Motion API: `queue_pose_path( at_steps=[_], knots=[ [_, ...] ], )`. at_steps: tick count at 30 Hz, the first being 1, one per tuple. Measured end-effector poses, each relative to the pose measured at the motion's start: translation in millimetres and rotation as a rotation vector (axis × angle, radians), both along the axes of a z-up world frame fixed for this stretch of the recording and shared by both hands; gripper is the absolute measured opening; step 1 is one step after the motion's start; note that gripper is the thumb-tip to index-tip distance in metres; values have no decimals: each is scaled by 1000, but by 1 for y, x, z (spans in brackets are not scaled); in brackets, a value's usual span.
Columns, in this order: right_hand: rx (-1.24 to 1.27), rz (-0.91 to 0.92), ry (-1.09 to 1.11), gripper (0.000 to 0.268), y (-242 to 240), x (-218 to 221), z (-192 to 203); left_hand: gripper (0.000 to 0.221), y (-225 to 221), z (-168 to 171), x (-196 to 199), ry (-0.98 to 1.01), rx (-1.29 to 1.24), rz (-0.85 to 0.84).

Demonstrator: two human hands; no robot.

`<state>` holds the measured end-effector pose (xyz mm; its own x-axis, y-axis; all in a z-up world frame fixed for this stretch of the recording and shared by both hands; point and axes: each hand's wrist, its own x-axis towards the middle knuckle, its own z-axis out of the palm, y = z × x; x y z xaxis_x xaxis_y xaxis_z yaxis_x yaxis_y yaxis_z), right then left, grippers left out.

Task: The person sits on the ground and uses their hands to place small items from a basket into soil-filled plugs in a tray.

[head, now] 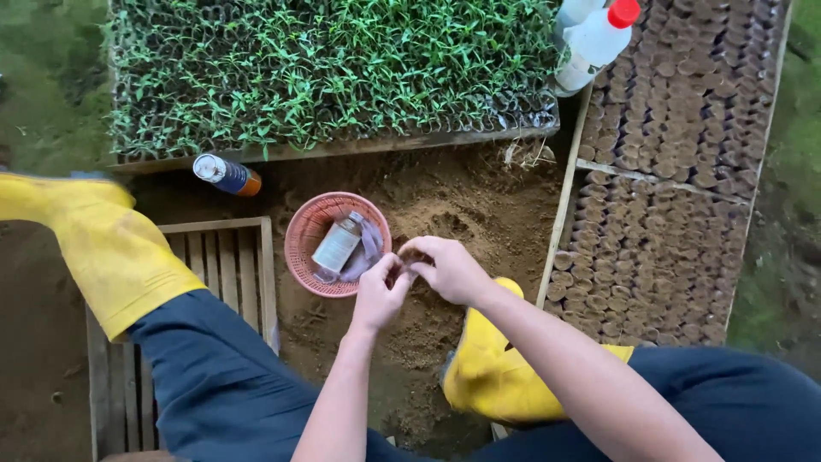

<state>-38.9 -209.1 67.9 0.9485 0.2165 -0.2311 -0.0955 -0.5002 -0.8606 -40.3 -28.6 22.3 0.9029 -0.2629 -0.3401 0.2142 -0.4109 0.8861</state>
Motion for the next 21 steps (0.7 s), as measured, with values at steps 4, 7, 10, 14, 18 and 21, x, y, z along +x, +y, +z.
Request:
queue_pose_path(
  at_steps=[4,7,10,14,18,21],
  knots=[
    [59,-159,105,24,-12,4,-2,2,-12,12,-2,12,-42,52],
    [129,-259,200,22,-22,3,-11,4,-19,18,-5,38,-42,114],
    [177,-302,288,23,-26,1,-14,5,-21,19,-7,58,-43,181],
    [61,-197,321,29,-29,-1,-4,4,-22,25,-7,-12,-6,120],
    [-60,-92,267,37,-27,-3,-9,5,-24,22,-9,-147,36,9],
    [-160,-58,199,25,-26,-8,-26,9,-25,16,-11,-191,48,-15]
  ],
)
